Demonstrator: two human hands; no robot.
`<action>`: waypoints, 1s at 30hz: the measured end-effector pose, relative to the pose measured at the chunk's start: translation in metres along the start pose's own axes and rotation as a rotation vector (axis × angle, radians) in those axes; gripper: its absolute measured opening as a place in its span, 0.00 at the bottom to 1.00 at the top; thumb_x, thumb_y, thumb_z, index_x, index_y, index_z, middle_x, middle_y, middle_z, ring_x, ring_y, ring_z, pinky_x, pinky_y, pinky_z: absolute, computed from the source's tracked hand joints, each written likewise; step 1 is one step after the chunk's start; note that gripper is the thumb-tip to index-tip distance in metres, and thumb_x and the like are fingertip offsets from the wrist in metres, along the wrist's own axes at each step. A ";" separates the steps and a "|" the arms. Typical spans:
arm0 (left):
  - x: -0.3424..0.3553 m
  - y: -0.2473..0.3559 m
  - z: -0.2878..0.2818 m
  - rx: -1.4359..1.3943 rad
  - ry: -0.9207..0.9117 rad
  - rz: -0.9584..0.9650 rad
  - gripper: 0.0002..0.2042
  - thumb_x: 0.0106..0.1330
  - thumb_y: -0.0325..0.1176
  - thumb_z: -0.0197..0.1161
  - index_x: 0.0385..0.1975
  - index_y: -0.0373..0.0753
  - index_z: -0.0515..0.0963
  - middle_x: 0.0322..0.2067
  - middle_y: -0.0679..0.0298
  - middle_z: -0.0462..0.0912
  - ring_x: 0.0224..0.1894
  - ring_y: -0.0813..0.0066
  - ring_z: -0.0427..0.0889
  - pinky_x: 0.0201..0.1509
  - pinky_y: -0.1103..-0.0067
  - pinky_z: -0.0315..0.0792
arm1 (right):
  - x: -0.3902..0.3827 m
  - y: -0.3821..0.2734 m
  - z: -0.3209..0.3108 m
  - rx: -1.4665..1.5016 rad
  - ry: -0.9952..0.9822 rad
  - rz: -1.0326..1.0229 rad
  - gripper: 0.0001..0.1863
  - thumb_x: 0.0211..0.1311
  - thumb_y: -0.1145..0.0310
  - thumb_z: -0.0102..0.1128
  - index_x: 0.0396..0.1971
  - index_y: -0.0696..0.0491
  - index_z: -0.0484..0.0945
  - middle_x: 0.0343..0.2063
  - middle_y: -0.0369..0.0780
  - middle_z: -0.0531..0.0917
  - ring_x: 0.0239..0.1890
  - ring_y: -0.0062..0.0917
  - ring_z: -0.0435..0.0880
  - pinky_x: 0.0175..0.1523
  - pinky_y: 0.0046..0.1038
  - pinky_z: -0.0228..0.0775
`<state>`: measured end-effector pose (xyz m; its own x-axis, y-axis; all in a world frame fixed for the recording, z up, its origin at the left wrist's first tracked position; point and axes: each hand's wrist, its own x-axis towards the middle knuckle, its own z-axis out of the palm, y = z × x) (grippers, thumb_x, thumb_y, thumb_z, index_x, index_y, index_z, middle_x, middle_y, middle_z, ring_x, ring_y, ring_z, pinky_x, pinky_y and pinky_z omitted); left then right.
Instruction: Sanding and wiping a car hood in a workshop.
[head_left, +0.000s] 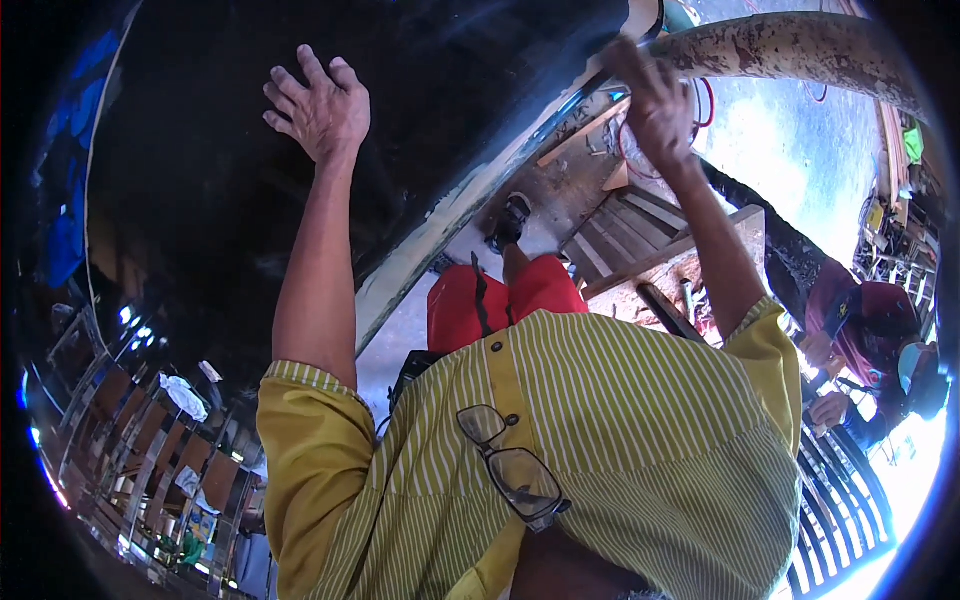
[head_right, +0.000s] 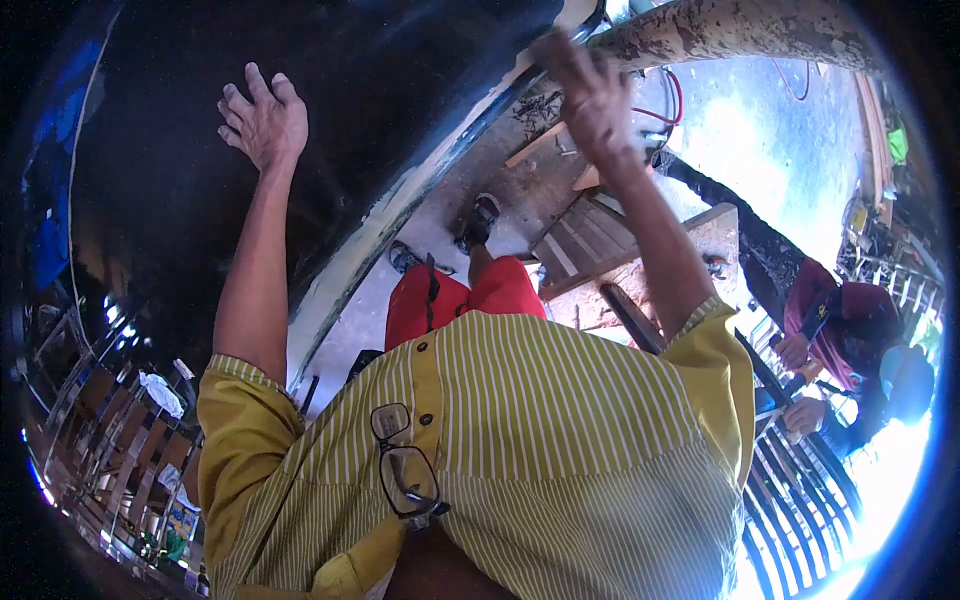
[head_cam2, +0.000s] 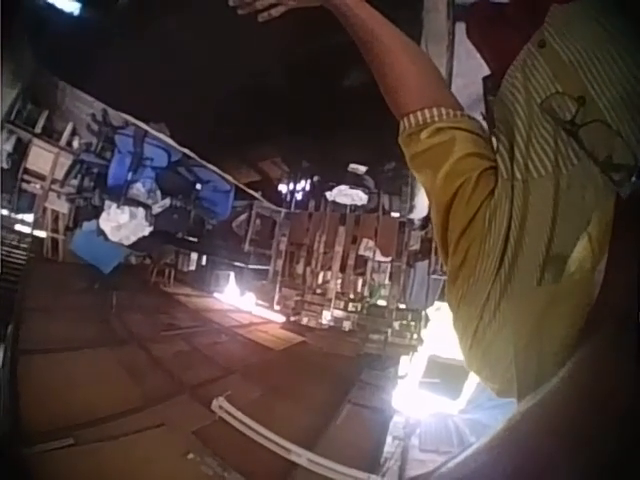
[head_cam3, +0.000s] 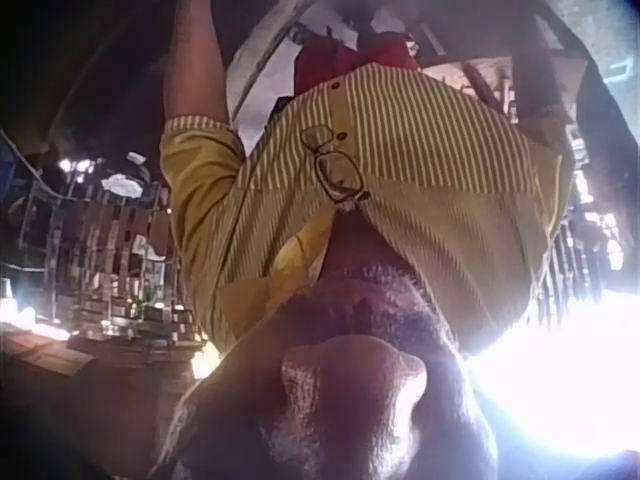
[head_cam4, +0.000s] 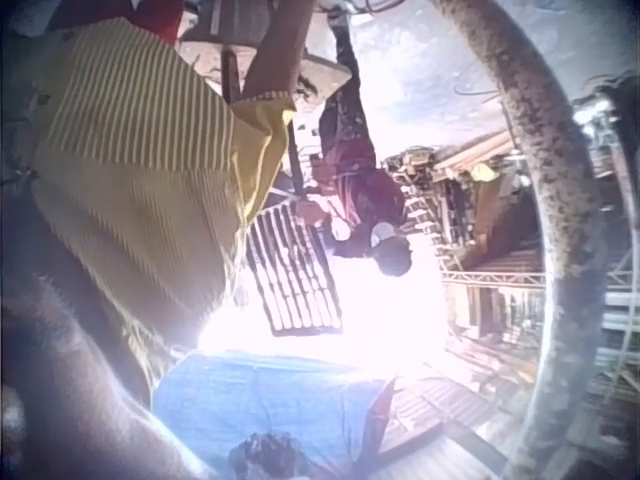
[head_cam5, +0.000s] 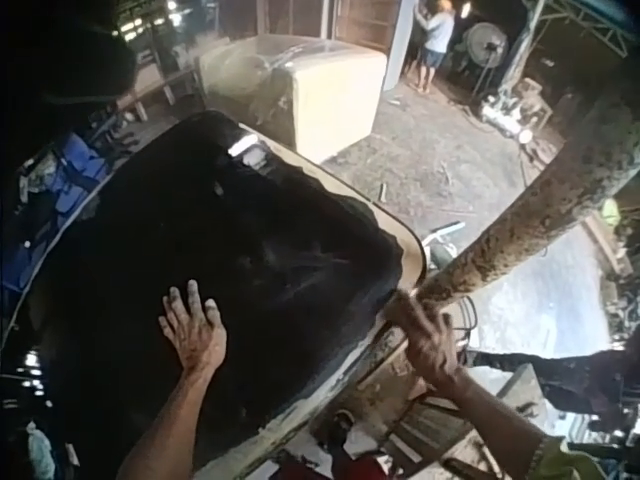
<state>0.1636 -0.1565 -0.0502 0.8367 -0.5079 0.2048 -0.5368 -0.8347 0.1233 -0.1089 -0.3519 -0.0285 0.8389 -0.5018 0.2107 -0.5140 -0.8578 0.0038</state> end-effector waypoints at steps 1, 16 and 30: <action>0.000 0.000 0.001 -0.003 0.007 -0.004 0.26 0.62 0.50 0.32 0.59 0.47 0.51 0.59 0.50 0.44 0.62 0.51 0.42 0.60 0.55 0.35 | -0.002 -0.002 0.001 0.085 -0.105 -0.106 0.31 0.42 0.79 0.49 0.51 0.38 0.66 0.57 0.31 0.58 0.46 0.35 0.68 0.46 0.38 0.64; -0.004 -0.003 0.001 -0.045 0.004 0.017 0.26 0.62 0.50 0.31 0.59 0.47 0.49 0.60 0.50 0.43 0.62 0.51 0.41 0.60 0.55 0.34 | 0.003 -0.014 0.014 -0.060 0.225 0.151 0.28 0.44 0.80 0.43 0.48 0.39 0.69 0.49 0.30 0.71 0.35 0.35 0.74 0.34 0.32 0.70; 0.001 0.007 -0.004 0.117 -0.049 -0.060 0.26 0.62 0.51 0.32 0.59 0.47 0.51 0.60 0.51 0.44 0.62 0.52 0.42 0.61 0.56 0.36 | 0.020 -0.015 0.006 -0.023 0.037 0.165 0.27 0.44 0.80 0.47 0.50 0.50 0.63 0.52 0.40 0.67 0.43 0.42 0.71 0.37 0.43 0.69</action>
<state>0.1608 -0.1618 -0.0452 0.8730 -0.4635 0.1519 -0.4714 -0.8817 0.0187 -0.0834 -0.3501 -0.0303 0.7356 -0.6311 0.2461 -0.6488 -0.7608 -0.0117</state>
